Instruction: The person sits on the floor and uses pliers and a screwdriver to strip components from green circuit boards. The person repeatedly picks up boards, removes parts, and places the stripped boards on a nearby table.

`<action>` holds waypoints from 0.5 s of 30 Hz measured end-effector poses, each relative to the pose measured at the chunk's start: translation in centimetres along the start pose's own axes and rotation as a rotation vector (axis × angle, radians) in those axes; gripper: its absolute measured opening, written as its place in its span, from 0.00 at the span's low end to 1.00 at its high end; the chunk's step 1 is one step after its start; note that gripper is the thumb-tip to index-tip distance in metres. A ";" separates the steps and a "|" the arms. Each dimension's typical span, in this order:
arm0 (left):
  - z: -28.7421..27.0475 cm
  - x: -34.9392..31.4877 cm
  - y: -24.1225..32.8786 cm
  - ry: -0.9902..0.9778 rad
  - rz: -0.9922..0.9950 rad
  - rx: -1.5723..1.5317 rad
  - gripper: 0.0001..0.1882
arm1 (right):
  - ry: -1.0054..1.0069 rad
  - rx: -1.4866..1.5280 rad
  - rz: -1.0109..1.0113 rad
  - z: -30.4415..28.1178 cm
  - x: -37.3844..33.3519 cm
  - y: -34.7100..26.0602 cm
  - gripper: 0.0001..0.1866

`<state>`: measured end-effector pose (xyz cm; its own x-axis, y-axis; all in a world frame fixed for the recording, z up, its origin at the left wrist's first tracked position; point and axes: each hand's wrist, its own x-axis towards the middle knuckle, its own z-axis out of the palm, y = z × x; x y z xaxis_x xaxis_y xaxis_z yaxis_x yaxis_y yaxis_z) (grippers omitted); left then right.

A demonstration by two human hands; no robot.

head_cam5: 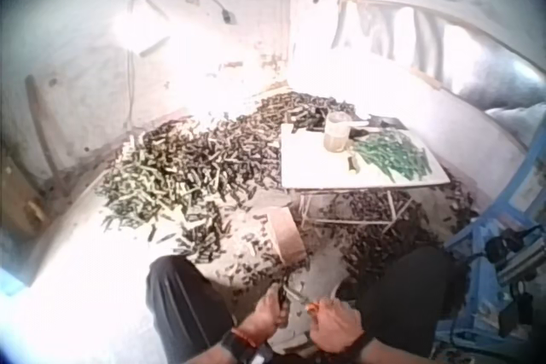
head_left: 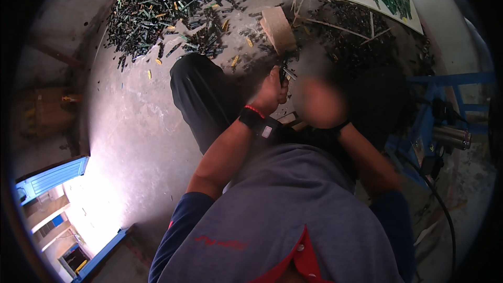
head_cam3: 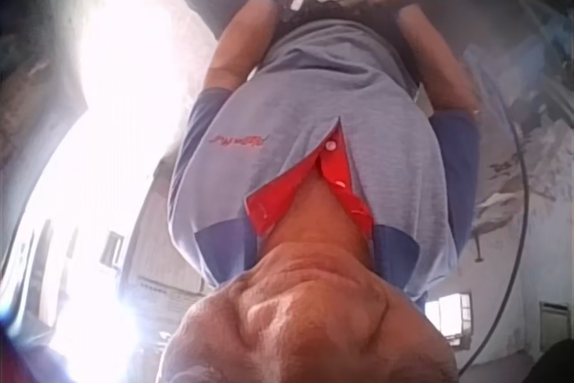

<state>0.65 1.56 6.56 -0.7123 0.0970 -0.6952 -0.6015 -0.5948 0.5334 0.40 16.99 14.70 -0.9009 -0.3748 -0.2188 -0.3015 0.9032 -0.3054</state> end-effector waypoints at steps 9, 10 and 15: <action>-0.4 0.7 -0.8 0.026 0.092 0.148 0.27 | 0.028 0.203 -0.158 7.3 0.9 4.4 0.18; -0.4 0.7 -0.8 0.034 0.092 0.150 0.27 | 0.008 0.194 -0.160 6.7 1.0 4.2 0.17; -0.3 0.9 -0.9 0.037 0.119 0.181 0.27 | -0.097 0.240 -0.154 7.5 1.9 5.6 0.16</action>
<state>0.71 1.94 5.32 -0.7701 0.0033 -0.6379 -0.5718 -0.4470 0.6880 -0.70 19.75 5.64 -0.8129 -0.5320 -0.2367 -0.3397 0.7635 -0.5493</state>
